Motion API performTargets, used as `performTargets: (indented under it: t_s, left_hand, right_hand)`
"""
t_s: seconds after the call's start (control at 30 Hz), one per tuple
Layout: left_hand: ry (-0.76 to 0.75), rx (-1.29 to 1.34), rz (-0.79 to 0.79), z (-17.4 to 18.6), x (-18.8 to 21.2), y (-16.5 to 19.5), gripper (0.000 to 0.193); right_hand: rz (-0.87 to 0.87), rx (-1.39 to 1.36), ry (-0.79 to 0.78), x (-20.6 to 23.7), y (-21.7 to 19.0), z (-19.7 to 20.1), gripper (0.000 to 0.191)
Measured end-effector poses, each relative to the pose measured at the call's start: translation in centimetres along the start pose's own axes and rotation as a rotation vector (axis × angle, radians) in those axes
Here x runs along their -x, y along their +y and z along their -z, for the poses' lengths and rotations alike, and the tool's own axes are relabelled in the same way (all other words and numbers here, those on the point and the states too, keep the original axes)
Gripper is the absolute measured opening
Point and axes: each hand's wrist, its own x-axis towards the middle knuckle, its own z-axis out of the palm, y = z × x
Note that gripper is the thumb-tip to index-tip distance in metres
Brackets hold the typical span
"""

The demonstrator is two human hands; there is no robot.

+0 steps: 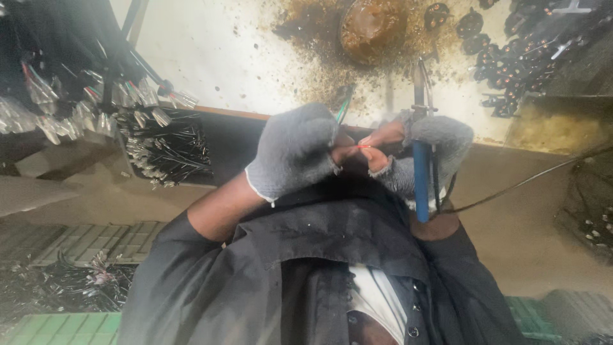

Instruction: The person sits at a cluttered workbench and solders the ends of red and green wires, holding a soldering iron in one hand and wire ends in the other. They repeatedly pick up wire pairs, twist and solder the exposed ends, and set finished pieces aside among piles of similar wired components.

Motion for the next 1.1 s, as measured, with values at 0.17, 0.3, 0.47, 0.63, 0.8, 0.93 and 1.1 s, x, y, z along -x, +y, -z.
performTargets:
  t_s: [0.17, 0.3, 0.47, 0.63, 0.8, 0.93, 1.1]
  left_hand:
    - [0.180, -0.181, -0.163, 2.5, -1.6, 0.0, 0.018]
    - [0.228, -0.090, 0.022, 4.6, -5.8, -2.4, 0.015]
    - [0.106, 0.234, 0.164, 4.7, -8.1, -5.0, 0.016]
    - [0.149, -0.163, 0.027, 4.1, -8.9, -4.9, 0.018]
    - [0.170, -0.212, -0.054, 5.8, -7.7, -2.7, 0.016]
    - [-0.234, 0.164, -0.033, 7.1, -4.6, -1.4, 0.015]
    - [-0.359, 0.661, 0.258, 3.3, -2.5, -0.5, 0.020]
  right_hand:
    - [0.141, 0.095, 0.137, 0.4, -1.6, 0.0, 0.012]
    - [0.173, 0.313, 0.389, -1.0, -1.9, 0.2, 0.011]
    - [0.265, 0.490, 0.318, -2.3, -0.8, 0.5, 0.008]
    - [0.239, 0.444, 0.334, -3.3, 1.3, 0.1, 0.007]
    - [0.233, 0.451, 0.316, -2.4, 0.3, 0.1, 0.005]
    - [0.340, 0.339, 0.290, -2.2, -0.6, 0.1, 0.025]
    - [0.018, -0.169, 0.108, -1.7, 0.6, 0.0, 0.022]
